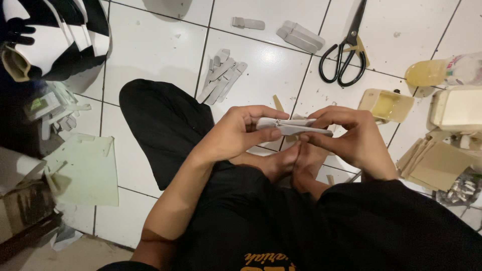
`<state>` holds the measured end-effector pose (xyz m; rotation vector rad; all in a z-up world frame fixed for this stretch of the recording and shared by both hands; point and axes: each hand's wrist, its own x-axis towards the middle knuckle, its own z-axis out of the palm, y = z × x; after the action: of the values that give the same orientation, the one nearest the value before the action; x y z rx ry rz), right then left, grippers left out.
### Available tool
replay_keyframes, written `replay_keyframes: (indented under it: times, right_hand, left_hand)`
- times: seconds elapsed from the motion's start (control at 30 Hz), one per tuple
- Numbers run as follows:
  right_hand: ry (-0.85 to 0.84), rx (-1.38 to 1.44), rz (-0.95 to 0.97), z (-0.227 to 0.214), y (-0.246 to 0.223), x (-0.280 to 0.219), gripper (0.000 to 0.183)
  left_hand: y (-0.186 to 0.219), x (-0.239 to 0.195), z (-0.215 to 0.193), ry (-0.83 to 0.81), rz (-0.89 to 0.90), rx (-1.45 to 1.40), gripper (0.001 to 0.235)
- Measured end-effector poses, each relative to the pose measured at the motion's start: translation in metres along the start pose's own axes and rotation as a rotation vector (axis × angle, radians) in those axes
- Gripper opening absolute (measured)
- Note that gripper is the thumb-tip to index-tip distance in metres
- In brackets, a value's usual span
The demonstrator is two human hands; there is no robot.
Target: The person sits on the floor and assembles small white plastic pieces by hand. They pick up individual parts from a pile, interlock them into a stack, and occasionally place the assembled stack on the floor before picking up more pieces.
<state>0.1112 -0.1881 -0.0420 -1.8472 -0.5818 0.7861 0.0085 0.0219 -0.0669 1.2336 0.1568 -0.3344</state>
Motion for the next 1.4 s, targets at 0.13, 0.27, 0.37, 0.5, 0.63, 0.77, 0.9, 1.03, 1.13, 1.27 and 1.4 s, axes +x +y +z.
replay_keyframes:
  times: [0.13,0.27,0.37,0.5,0.63,0.77,0.9,1.03,1.13,1.27,1.4]
  right_hand:
    - [0.018,0.004,-0.010,-0.001,0.000,-0.006,0.008]
    - [0.075,0.036,-0.013,0.000,0.006,-0.015,0.012]
    - [0.110,0.055,-0.081,0.000,0.002,-0.019,0.011]
    - [0.154,-0.005,-0.275,0.001,-0.010,-0.021,0.012]
    - [0.244,0.069,-0.277,0.001,-0.007,-0.027,0.015]
    - [0.350,0.183,-0.204,0.001,0.005,-0.033,0.016]
    - [0.401,0.370,-0.195,0.004,0.013,-0.032,0.021]
    - [0.438,0.365,-0.158,0.002,0.012,-0.032,0.023]
    - [0.461,0.281,-0.223,0.001,0.005,-0.033,0.027]
    - [0.479,0.258,-0.365,0.000,0.011,-0.034,0.028]
    - [0.481,0.235,-0.618,-0.003,0.031,-0.031,0.048]
  left_hand:
    - [0.018,-0.006,0.007,0.022,0.029,0.045,0.031]
    - [0.033,-0.015,0.014,0.101,-0.015,0.215,0.019]
    - [0.034,-0.020,0.019,0.143,0.013,0.285,0.014]
    - [0.041,-0.022,0.031,0.198,0.271,0.347,0.013]
    - [0.033,-0.024,0.034,0.246,0.314,0.386,0.014]
    - [0.029,-0.024,0.034,0.337,0.330,0.377,0.017]
    - [0.023,-0.022,0.035,0.369,0.293,0.368,0.015]
    - [0.016,-0.020,0.036,0.349,0.261,0.229,0.015]
    - [0.019,-0.020,0.038,0.326,0.321,0.263,0.013]
    - [0.020,-0.018,0.042,0.327,0.373,0.364,0.012]
    - [0.028,-0.009,0.040,0.363,0.513,0.652,0.013]
